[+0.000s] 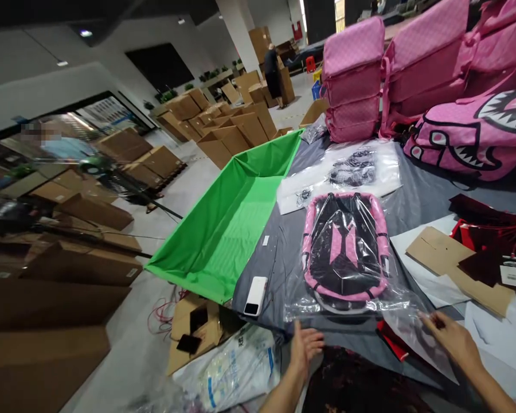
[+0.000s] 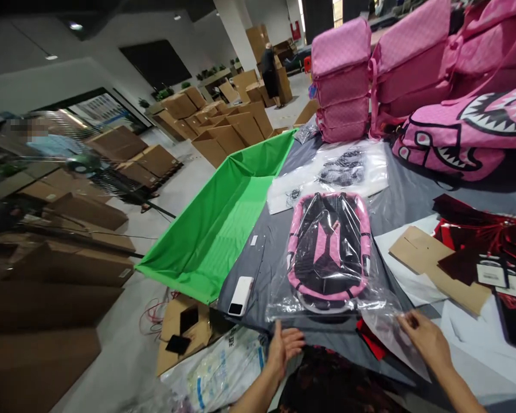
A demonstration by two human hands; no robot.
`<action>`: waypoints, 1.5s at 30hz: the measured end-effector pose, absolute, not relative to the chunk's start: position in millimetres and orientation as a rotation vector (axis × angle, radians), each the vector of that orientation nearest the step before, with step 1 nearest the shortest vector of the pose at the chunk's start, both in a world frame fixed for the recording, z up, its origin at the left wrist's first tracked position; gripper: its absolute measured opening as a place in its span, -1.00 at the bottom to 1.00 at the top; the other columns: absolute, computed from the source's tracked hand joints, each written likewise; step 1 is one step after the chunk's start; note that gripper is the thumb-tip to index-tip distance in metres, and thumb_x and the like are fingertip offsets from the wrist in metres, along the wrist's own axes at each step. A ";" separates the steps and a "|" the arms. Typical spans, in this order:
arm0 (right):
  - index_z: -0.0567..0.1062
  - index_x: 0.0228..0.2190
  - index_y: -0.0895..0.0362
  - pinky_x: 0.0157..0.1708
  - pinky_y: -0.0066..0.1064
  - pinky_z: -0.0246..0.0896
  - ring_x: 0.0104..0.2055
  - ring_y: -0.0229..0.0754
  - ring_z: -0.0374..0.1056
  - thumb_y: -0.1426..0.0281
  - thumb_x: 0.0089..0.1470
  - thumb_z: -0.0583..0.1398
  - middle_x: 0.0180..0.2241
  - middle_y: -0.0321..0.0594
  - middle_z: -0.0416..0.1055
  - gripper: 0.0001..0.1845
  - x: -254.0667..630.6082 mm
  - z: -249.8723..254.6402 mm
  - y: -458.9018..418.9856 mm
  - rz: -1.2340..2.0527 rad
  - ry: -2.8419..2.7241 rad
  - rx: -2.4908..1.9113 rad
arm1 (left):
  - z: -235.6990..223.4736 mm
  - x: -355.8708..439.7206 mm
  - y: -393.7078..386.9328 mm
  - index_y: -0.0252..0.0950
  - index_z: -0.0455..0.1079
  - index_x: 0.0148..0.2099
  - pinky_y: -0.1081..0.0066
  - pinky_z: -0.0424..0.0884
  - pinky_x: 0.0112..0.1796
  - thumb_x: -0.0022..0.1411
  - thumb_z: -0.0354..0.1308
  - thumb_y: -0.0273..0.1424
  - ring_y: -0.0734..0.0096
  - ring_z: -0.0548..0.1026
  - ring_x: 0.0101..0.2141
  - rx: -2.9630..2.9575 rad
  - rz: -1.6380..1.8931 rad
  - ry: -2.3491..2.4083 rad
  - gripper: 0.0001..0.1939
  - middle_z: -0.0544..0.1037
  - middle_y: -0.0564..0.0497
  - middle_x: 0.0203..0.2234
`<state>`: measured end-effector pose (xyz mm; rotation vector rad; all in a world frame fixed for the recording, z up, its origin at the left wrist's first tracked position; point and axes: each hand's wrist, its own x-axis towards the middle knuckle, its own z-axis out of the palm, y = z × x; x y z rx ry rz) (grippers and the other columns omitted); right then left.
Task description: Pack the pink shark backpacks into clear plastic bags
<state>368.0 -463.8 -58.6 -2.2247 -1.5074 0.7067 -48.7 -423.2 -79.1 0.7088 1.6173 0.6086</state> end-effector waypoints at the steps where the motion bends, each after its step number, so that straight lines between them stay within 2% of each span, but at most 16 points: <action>1: 0.52 -0.39 0.03 -0.22 -0.09 0.43 -0.27 0.11 0.52 -0.12 0.12 0.08 -0.35 -0.06 0.58 -0.50 360.3 -65.2 -479.4 0.640 -1.582 -2.153 | -83.2 -27.6 -437.8 -0.32 0.44 -0.32 0.25 0.49 -0.44 0.12 0.01 0.33 0.16 0.57 -0.48 0.667 0.557 1.510 -0.26 0.60 -0.23 -0.44; 4: 0.48 0.09 0.10 0.09 0.02 0.36 0.11 0.20 0.44 0.00 0.08 0.19 0.09 0.04 0.51 -0.35 331.6 -86.7 -506.4 0.344 -1.897 -1.885 | -99.0 44.5 -457.2 -0.30 0.51 -0.23 0.34 0.47 -0.29 -0.11 0.43 -0.02 0.29 0.55 -0.36 0.674 0.511 1.286 -0.48 0.61 -0.09 -0.35; 6: 0.38 0.20 0.16 0.12 0.05 0.35 0.20 0.21 0.38 0.20 0.10 0.16 0.18 0.10 0.44 -0.35 316.6 -100.3 -510.0 0.219 -2.024 -1.842 | -109.2 87.7 -453.1 -0.26 0.51 -0.15 0.38 0.44 -0.23 -0.18 0.45 -0.26 0.35 0.53 -0.31 0.690 0.525 1.233 -0.52 0.60 -0.05 -0.28; 8: 0.36 0.22 0.19 0.10 0.03 0.38 0.22 0.19 0.37 0.41 0.06 0.10 0.18 0.12 0.44 -0.34 309.5 -109.6 -509.7 0.178 -2.056 -1.868 | -115.1 118.2 -444.1 -0.25 0.50 -0.12 0.40 0.42 -0.24 -0.19 0.38 -0.38 0.39 0.52 -0.32 0.705 0.522 1.172 -0.52 0.57 -0.03 -0.27; 11: 0.35 0.25 0.13 -0.03 -0.09 0.47 0.12 0.12 0.48 0.49 0.01 0.08 0.12 0.05 0.51 -0.27 307.1 -110.4 -515.4 0.387 -2.049 -1.872 | -112.6 135.8 -435.3 -0.27 0.49 -0.17 0.41 0.41 -0.27 -0.23 0.32 -0.45 0.37 0.51 -0.34 0.766 0.481 1.074 -0.55 0.56 -0.03 -0.33; 15: 0.24 0.34 0.04 -0.13 -0.13 0.49 -0.06 0.11 0.58 0.31 0.09 0.14 0.01 -0.05 0.60 -0.23 296.1 -95.6 -531.0 0.919 -1.841 -1.939 | -100.6 130.2 -435.9 -0.31 0.47 -0.25 0.36 0.42 -0.21 -0.21 0.34 -0.44 0.30 0.53 -0.31 0.895 0.439 1.018 -0.64 0.57 -0.06 -0.40; 18: 0.19 0.37 0.07 -0.21 -0.11 0.48 -0.14 0.20 0.60 0.19 0.04 0.22 -0.12 -0.08 0.65 -0.12 281.9 -89.1 -534.4 1.044 -1.690 -2.054 | -95.9 126.9 -437.6 -0.31 0.46 -0.22 0.29 0.44 -0.13 -0.07 0.34 -0.37 0.25 0.55 -0.26 0.999 0.427 1.036 -0.69 0.59 -0.10 -0.35; 22: 0.24 0.35 0.14 -0.30 -0.19 0.46 -0.23 0.14 0.62 0.42 0.15 0.02 -0.25 -0.09 0.66 -0.27 269.7 -97.3 -535.2 0.822 -1.719 -2.132 | -87.9 119.6 -436.6 -0.29 0.46 -0.14 0.14 0.44 -0.03 0.06 0.31 -0.35 0.14 0.55 -0.19 1.160 0.395 1.098 -0.72 0.59 -0.14 -0.25; 25: 0.35 0.30 0.16 -0.37 -0.28 0.42 -0.32 0.07 0.61 0.56 0.08 -0.01 -0.33 -0.09 0.65 -0.27 262.9 -104.6 -540.3 0.697 -1.823 -2.159 | -71.5 109.1 -427.7 -0.25 0.46 0.03 0.02 0.25 0.20 0.15 0.26 -0.45 0.00 0.43 0.09 1.662 0.402 1.098 -0.64 0.54 -0.21 0.00; 27: 0.43 0.23 0.15 -0.41 -0.33 0.41 -0.33 0.05 0.61 0.58 0.06 0.05 -0.30 -0.06 0.65 -0.31 256.6 -105.0 -543.4 0.645 -1.890 -2.179 | -58.3 108.3 -416.2 -0.21 0.44 0.13 -0.03 0.11 0.27 0.26 0.19 -0.49 -0.04 0.32 0.23 2.187 0.330 0.860 -0.61 0.47 -0.23 0.15; 30: 0.52 0.13 0.18 -0.43 -0.35 0.38 -0.34 0.04 0.60 0.59 0.07 0.07 -0.27 0.00 0.64 -0.40 247.1 -102.6 -546.4 0.628 -1.982 -2.249 | -44.1 122.8 -396.4 -0.27 0.49 0.06 0.03 0.20 0.19 0.40 0.09 -0.47 0.04 0.45 0.09 2.772 0.076 0.226 -0.74 0.57 -0.24 -0.02; 32: 0.54 0.09 0.17 -0.41 -0.36 0.38 -0.34 0.01 0.60 0.60 0.06 0.07 -0.25 -0.02 0.64 -0.43 244.8 -103.3 -550.5 0.652 -2.010 -2.278 | -40.3 137.3 -386.8 -0.35 0.53 -0.13 0.16 0.34 -0.01 0.42 0.09 -0.45 0.17 0.52 -0.16 2.948 -0.104 -0.144 -0.83 0.60 -0.14 -0.29; 34: 0.53 0.09 0.14 -0.34 -0.37 0.40 -0.28 -0.02 0.60 0.60 0.03 0.08 -0.17 -0.04 0.64 -0.41 247.8 -106.7 -559.4 0.646 -1.987 -2.267 | -39.1 147.6 -381.3 -0.34 0.51 -0.27 0.28 0.34 -0.23 0.40 0.15 -0.43 0.26 0.50 -0.28 2.981 -0.196 -0.360 -0.82 0.55 -0.05 -0.39; 38: 0.47 0.16 0.14 -0.24 -0.30 0.48 -0.17 0.02 0.60 0.57 -0.07 0.12 0.02 0.00 0.58 -0.29 260.8 -111.2 -590.2 0.573 -1.809 -2.216 | -34.8 143.6 -373.7 -0.30 0.52 -0.27 0.33 0.27 -0.32 0.37 0.21 -0.40 0.27 0.48 -0.21 2.971 -0.179 -0.476 -0.86 0.53 -0.04 -0.33; 42: 0.60 -0.03 -0.08 -0.39 -0.42 0.45 -0.36 -0.15 0.58 0.52 0.13 0.00 -0.24 -0.26 0.62 -0.48 261.8 -106.8 -618.9 0.528 -1.611 -2.086 | -28.4 127.1 -365.1 -0.28 0.50 0.01 0.33 0.32 -0.21 0.46 0.11 -0.36 0.30 0.49 -0.11 3.003 -0.015 -0.545 -0.80 0.57 -0.09 -0.08; 45: 0.65 -0.24 -0.16 -0.47 -0.45 0.41 -0.46 -0.19 0.54 0.38 0.20 -0.03 -0.41 -0.28 0.56 -0.55 265.7 -108.8 -630.3 0.412 -1.535 -2.067 | -32.6 121.1 -365.5 -0.28 0.48 0.03 0.37 0.35 -0.13 0.50 0.05 -0.37 0.37 0.52 -0.04 3.010 0.047 -0.576 -0.78 0.58 -0.10 0.03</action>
